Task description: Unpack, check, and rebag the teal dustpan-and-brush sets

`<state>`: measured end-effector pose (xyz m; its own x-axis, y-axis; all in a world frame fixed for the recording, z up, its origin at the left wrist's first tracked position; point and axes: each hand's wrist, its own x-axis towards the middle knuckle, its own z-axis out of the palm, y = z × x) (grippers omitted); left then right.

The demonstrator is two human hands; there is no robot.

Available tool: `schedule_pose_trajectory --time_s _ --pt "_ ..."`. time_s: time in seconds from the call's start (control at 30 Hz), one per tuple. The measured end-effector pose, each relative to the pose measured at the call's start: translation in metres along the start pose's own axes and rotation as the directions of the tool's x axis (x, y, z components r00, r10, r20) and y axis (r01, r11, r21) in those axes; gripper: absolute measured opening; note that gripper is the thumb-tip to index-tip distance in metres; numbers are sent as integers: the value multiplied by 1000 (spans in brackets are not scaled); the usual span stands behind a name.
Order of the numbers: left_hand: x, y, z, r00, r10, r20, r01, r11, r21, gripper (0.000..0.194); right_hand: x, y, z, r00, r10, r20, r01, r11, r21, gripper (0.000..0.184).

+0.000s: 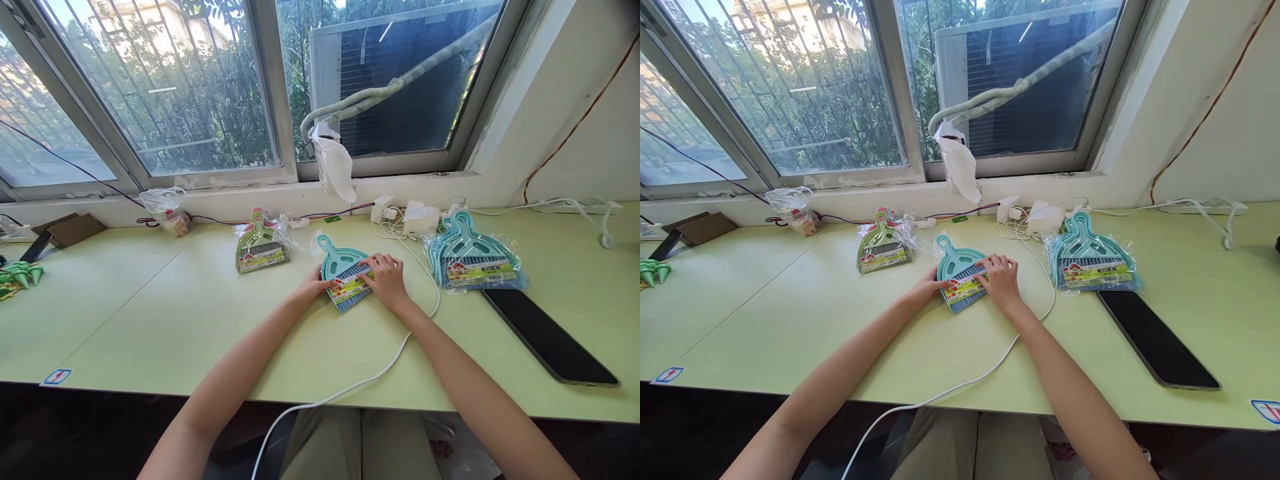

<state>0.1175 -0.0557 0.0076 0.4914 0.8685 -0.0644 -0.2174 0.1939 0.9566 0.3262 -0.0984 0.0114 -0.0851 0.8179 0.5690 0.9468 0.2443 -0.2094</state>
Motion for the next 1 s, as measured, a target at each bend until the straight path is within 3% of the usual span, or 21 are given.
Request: schedule_pose_trajectory --time_s 0.17,0.3,0.37,0.43,0.5,0.57,1.0 --pt "-1 0 0 999 -14 -50 14 1000 -1 66 1 12 6 985 171 -8 -170 982 77 26" --pt "0 -2 -3 997 3 -71 -3 1000 -11 64 4 29 15 945 327 10 -316 904 290 35" --pt "1 -3 -4 997 17 -75 -18 1000 -18 64 6 39 21 927 369 69 -358 813 460 43" --pt "1 -3 -5 997 25 -73 -26 999 -18 63 7 48 26 907 372 199 -410 669 620 51" --pt "2 -3 -5 997 27 -70 -28 1000 -12 62 8 54 30 886 339 317 -459 533 711 58" --pt "2 -3 -4 998 29 -63 -30 999 -11 62 7 58 32 876 319 361 -477 467 744 61" --pt "2 -1 -3 998 37 -52 -36 999 22 71 8 53 30 869 392 303 -454 386 803 52"
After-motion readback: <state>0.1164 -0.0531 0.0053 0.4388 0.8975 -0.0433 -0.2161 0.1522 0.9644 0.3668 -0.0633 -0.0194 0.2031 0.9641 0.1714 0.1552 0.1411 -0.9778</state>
